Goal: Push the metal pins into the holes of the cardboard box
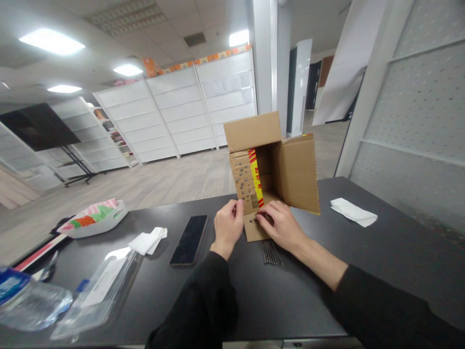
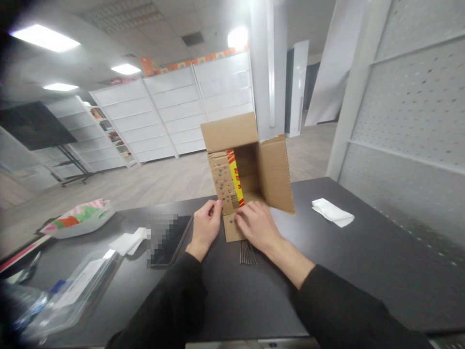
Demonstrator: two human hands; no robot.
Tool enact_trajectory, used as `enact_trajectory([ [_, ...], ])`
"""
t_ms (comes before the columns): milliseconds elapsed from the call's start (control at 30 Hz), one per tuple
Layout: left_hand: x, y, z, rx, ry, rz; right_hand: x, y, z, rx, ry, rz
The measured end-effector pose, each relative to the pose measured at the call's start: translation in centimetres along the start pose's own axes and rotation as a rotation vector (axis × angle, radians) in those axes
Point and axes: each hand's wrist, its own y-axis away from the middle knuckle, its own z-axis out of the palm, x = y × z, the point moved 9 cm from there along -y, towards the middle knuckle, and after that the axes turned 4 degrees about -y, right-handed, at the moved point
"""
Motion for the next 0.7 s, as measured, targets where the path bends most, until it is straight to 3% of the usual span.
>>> enact_trajectory([
  [133, 0.8, 0.1, -1.4, 0.176, -0.116, 0.106, 0.5, 0.3, -0.7, 0.117, 0.054, 0.023],
  [300, 0.7, 1.2, -2.4, 0.402, -0.232, 0.122, 0.5, 0.7, -1.1, 0.235, 0.116, -0.03],
  [500, 0.4, 2.1, -1.0, 0.371, -0.37, 0.203, 0.2, 0.9, -1.4, 0.309, 0.167, -0.066],
  [700, 0.4, 2.2, -0.5, 0.281, -0.462, 0.166, 0.0, 0.9, -1.4, 0.316, 0.229, -0.053],
])
